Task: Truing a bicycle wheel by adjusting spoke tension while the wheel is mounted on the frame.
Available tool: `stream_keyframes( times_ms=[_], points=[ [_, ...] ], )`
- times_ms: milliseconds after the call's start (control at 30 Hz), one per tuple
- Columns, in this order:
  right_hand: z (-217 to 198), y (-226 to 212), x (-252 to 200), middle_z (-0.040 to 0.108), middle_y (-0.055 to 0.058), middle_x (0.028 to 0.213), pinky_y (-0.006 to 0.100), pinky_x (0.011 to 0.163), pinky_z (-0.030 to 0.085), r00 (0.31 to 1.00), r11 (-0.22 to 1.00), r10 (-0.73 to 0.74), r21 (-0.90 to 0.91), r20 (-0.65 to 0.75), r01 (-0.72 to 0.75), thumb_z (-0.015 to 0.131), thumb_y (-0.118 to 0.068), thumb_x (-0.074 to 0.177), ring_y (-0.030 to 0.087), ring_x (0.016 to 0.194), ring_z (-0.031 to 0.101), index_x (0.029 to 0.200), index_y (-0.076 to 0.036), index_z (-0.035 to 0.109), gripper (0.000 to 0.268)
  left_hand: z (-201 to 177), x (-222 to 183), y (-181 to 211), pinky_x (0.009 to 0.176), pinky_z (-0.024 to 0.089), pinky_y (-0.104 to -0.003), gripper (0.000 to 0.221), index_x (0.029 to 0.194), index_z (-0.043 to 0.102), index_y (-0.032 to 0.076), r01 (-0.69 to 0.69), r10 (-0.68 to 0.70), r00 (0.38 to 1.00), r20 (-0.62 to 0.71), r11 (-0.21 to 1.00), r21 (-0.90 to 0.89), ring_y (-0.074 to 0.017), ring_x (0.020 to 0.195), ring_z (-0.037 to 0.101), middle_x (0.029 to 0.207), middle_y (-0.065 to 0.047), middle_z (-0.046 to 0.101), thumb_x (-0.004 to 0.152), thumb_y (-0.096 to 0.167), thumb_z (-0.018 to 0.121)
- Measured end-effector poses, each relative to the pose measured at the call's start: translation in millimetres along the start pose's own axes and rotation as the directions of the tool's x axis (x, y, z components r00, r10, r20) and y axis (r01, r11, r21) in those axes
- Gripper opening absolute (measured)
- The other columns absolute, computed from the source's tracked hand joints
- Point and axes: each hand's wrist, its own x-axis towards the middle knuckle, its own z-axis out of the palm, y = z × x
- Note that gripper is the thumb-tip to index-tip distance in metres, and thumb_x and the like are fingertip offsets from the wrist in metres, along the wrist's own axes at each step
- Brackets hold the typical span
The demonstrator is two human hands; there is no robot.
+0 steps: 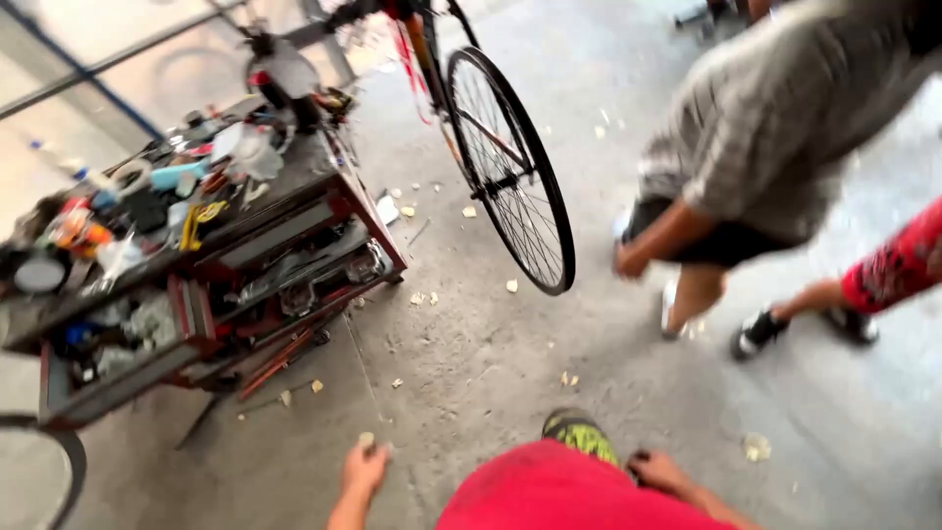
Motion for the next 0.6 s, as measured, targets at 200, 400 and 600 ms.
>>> stream_keyframes(
  times_ms=[200, 400, 600],
  points=[
    [-8, -95, 44, 0.085, -0.003, 0.111, 0.032, 0.086, 0.057, 0.986, 0.982, 0.162, 0.089, 0.025, -0.164, 0.071, -0.042, 0.081, 0.018, 0.103, 0.077, 0.111, -0.025, 0.086, 0.038, -123, 74, 213, 0.091, 0.054, -0.031, 0.028, 0.105, 0.084, 0.02, -0.33, 0.305, 0.943, -0.135, 0.912, -0.244, -0.0163, 0.095, 0.073, 0.1, 0.0, 0.082, 0.081, 0.031, 0.079],
    [-65, -143, 137, 0.076, 0.014, 0.074, 0.037, 0.05, 0.053, 0.986, 0.944, 0.147, 0.308, -0.079, -0.116, 0.066, -0.028, 0.089, 0.025, 0.059, 0.068, 0.103, -0.01, 0.08, 0.027, -205, 93, 418, 0.093, 0.056, -0.035, 0.035, 0.113, 0.082, 0.015, -0.702, 0.685, 0.71, -0.165, 0.709, -0.074, -0.0208, 0.102, 0.076, 0.109, -0.003, 0.083, 0.082, 0.03, 0.072],
    [-84, -159, 170, 0.074, 0.03, 0.09, 0.047, 0.054, 0.062, 0.942, 0.641, 0.273, 0.767, -0.194, -0.028, 0.082, -0.02, 0.087, 0.037, 0.065, 0.071, 0.127, 0.01, 0.072, 0.051, -276, 79, 617, 0.084, 0.056, -0.048, 0.052, 0.124, 0.07, 0.016, -0.826, 0.826, 0.559, -0.076, 0.562, 0.032, -0.035, 0.094, 0.075, 0.114, -0.01, 0.078, 0.079, 0.039, 0.081]
  ],
)
